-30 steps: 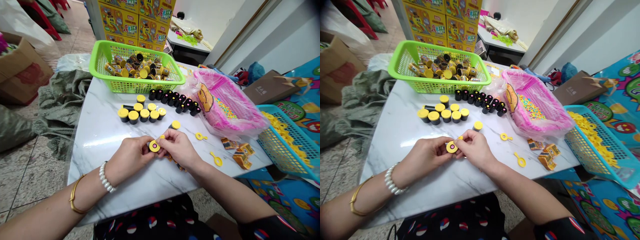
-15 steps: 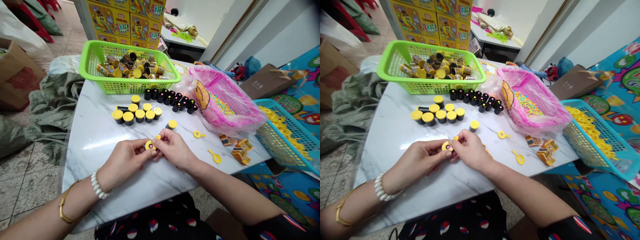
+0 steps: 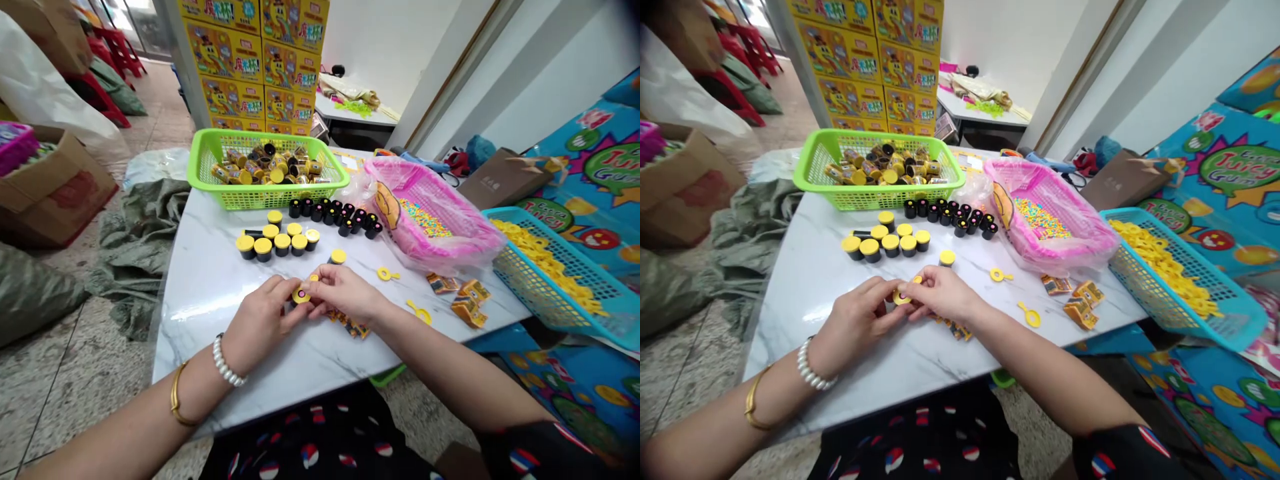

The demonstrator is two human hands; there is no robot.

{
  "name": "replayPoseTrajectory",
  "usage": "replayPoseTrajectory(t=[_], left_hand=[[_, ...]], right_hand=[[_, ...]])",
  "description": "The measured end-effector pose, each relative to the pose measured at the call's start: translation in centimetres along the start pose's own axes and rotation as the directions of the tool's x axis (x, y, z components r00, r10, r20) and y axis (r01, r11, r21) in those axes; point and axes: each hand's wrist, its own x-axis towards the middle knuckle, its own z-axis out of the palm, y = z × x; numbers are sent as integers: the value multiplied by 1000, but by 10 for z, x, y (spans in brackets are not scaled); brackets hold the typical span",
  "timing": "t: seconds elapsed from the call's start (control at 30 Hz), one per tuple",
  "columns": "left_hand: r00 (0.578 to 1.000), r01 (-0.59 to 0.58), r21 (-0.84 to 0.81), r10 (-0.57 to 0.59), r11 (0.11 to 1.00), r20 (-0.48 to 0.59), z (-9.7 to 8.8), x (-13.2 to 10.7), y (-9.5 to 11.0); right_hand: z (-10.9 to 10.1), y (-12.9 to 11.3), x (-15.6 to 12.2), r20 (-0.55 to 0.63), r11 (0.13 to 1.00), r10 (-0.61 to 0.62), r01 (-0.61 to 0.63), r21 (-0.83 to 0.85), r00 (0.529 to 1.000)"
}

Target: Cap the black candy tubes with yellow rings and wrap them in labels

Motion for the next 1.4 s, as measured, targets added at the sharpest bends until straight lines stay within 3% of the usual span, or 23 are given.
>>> replayPoseTrajectory(t=[0.23,0.4,0.47,0.57,0.63,0.8,0.93,1.0,1.27,1.4], left_hand=[[998,-33,110,26,993,64,-11,10,6],[997,25,-69,-19,997,80,-9,10,6],[996,47,-106,-38,993,79,-8,10,6],[997,57,-134,-49,989,67,-8,9,5],[997,52,-159,-42,986,68,-8,9,3],[995,46,-176,-29,983,96,-8,7,-5],[991,50,-154,-30,987,132,-5,8,-6],[988,56,-117,-39,992,147,-3,9,-5],[976,100,0,-98,995,195,-7,13,-6],[971,206,102,-216,973,104,-11,11,-10]], right_hand=[[-8,-8,2,80,996,11,-18,92,997],[-2,7,-3,21,999,46,-46,-1,999],[0,14,-7,-91,992,-37,26,-120,995],[0,19,-16,-280,907,-343,239,-346,897],[0,14,-21,-282,862,-429,296,-411,858],[2,-6,-8,-117,940,-231,190,-285,966],[4,-12,7,14,948,-59,61,-311,998],[5,-11,7,43,918,-37,51,-392,998],[6,-5,-5,-42,787,-190,126,-604,981],[8,-8,-7,-69,610,-379,193,-769,923]])
